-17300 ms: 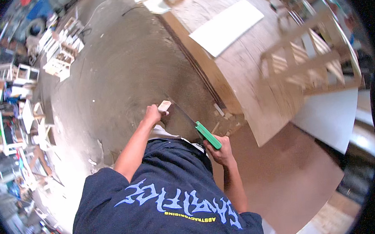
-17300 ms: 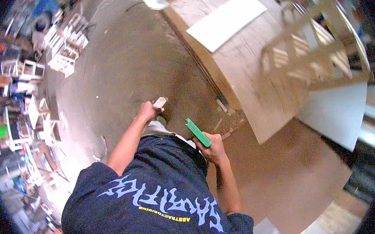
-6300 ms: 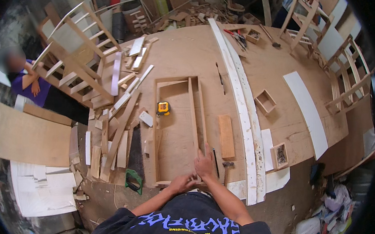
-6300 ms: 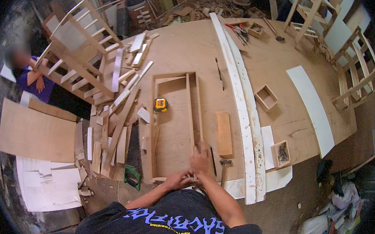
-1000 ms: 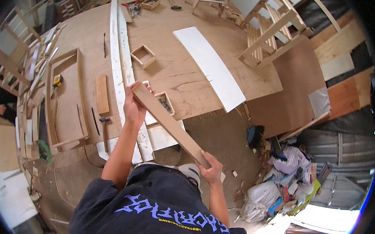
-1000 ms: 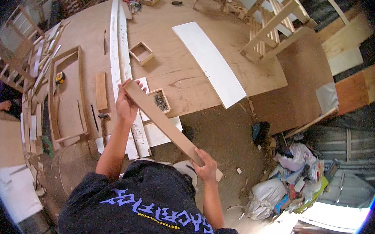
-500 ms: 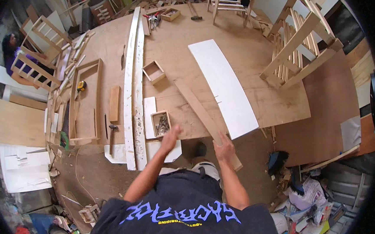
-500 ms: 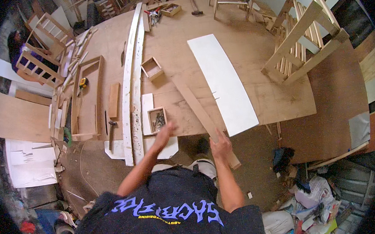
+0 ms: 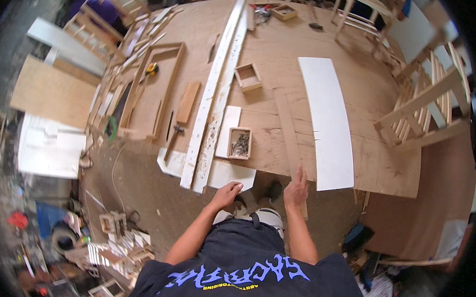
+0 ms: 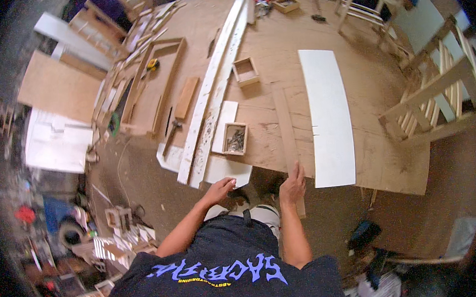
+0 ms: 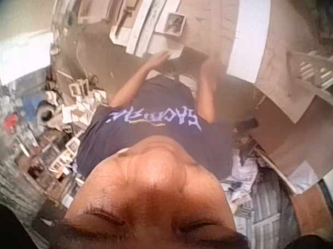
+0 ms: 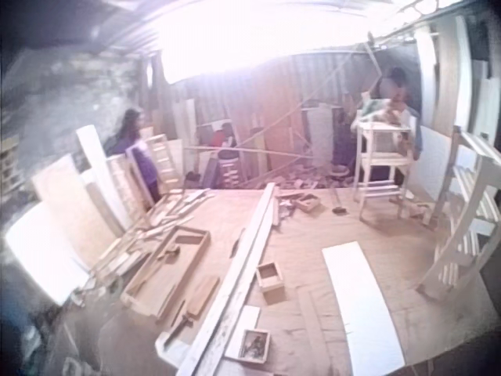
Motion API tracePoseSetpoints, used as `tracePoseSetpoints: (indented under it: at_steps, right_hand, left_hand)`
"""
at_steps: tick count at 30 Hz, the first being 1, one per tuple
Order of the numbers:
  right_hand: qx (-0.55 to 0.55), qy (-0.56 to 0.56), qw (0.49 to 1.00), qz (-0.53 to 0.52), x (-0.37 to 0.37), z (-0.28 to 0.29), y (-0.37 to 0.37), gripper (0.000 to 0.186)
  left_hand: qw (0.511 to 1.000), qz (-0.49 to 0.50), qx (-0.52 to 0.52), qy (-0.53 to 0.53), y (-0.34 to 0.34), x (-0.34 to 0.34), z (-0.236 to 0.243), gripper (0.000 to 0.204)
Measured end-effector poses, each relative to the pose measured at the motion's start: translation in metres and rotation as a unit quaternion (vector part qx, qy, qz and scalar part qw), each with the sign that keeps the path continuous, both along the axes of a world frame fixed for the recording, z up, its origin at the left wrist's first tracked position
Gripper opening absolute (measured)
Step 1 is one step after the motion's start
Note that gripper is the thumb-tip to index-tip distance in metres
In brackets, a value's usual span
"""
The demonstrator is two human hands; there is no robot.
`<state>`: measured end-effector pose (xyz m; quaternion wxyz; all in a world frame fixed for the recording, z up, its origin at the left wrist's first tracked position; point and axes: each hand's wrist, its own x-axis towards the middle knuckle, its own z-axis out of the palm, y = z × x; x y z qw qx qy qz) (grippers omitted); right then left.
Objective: The person saws through a piece of wood on a workbench, uses a pencil to mark lines on another wooden board, and measures wood with a tape measure.
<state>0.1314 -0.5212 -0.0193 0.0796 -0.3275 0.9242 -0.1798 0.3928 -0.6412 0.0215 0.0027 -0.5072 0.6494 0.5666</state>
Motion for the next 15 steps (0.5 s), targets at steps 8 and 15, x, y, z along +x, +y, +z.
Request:
tracePoseSetpoints:
  at_steps: [8,15]
  right_hand:
    - [0.005,-0.002,0.998,-0.055,0.044,0.036,0.0,0.078]
    - [-0.183,-0.076,0.975,0.102,0.201,0.028,-0.034,0.061]
  left_hand:
    - [0.993,0.047,0.056,0.09,-0.009,0.057,-0.021,0.059]
    - [0.969,0.14,0.104,0.178,-0.021,0.208,-0.019,0.047]
